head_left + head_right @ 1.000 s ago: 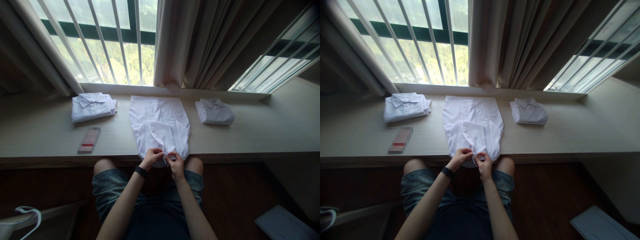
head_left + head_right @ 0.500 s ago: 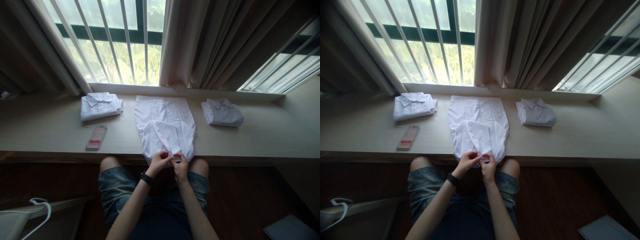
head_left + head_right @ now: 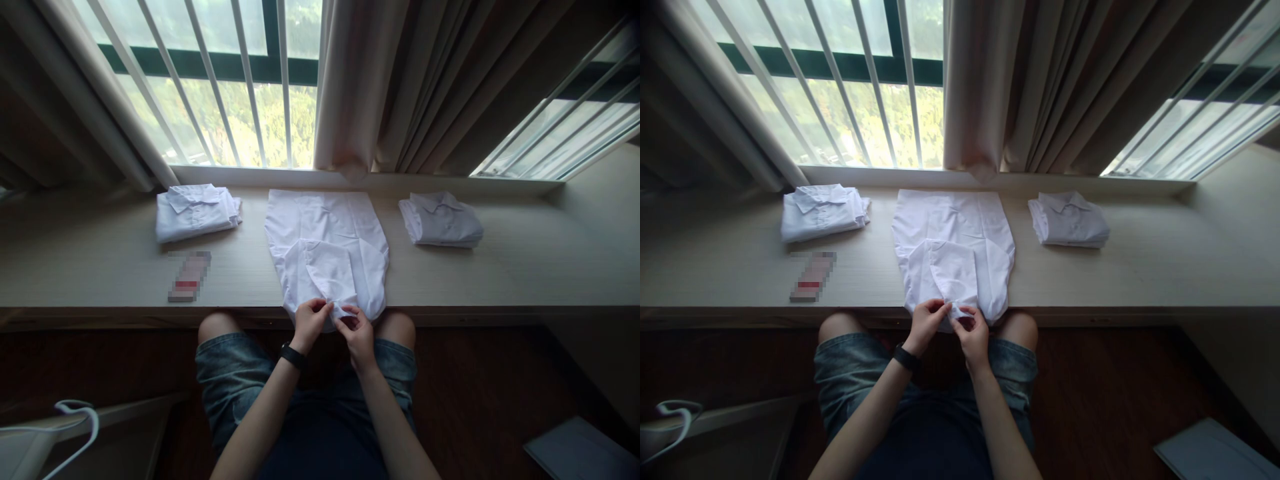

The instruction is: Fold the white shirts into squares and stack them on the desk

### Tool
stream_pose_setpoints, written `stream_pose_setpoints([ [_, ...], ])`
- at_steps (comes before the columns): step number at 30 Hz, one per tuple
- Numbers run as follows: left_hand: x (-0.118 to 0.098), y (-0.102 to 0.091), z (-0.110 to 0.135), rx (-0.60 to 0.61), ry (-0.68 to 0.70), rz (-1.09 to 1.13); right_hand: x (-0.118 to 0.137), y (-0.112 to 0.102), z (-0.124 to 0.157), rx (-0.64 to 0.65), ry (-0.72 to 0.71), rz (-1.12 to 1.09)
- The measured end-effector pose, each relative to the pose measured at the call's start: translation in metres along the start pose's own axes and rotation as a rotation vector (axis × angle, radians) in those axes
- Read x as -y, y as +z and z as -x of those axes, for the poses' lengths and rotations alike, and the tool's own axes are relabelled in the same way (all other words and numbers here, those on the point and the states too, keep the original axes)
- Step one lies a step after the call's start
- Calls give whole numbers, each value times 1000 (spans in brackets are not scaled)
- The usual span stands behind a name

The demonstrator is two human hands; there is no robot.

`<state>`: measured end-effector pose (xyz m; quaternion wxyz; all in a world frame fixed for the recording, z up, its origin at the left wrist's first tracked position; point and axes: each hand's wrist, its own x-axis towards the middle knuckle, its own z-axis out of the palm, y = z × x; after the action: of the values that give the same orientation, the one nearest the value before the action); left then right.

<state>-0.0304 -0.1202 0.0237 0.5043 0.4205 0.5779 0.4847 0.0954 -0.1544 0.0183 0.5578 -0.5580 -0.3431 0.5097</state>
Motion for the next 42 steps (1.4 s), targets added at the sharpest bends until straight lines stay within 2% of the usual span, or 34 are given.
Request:
stream_pose_setpoints([
  [7, -7, 1, 1, 65, -1, -19, 0, 5, -8, -105, 79, -77],
  [15, -6, 2, 0, 95, 10, 45, -8, 2, -10, -97, -32, -15],
  [19, -5, 2, 0, 85, 7, 50, -8, 1, -11, -99, -45, 9],
  [25, -13, 1, 5, 126, 131, 108, -1, 0, -8, -31, 19, 10],
  [31, -18, 0, 5, 186, 302, -96, 1, -3, -7, -50, 2, -27],
  [42, -16, -5, 3, 200, 332, -136, -1, -6, -8, -25, -13, -13],
])
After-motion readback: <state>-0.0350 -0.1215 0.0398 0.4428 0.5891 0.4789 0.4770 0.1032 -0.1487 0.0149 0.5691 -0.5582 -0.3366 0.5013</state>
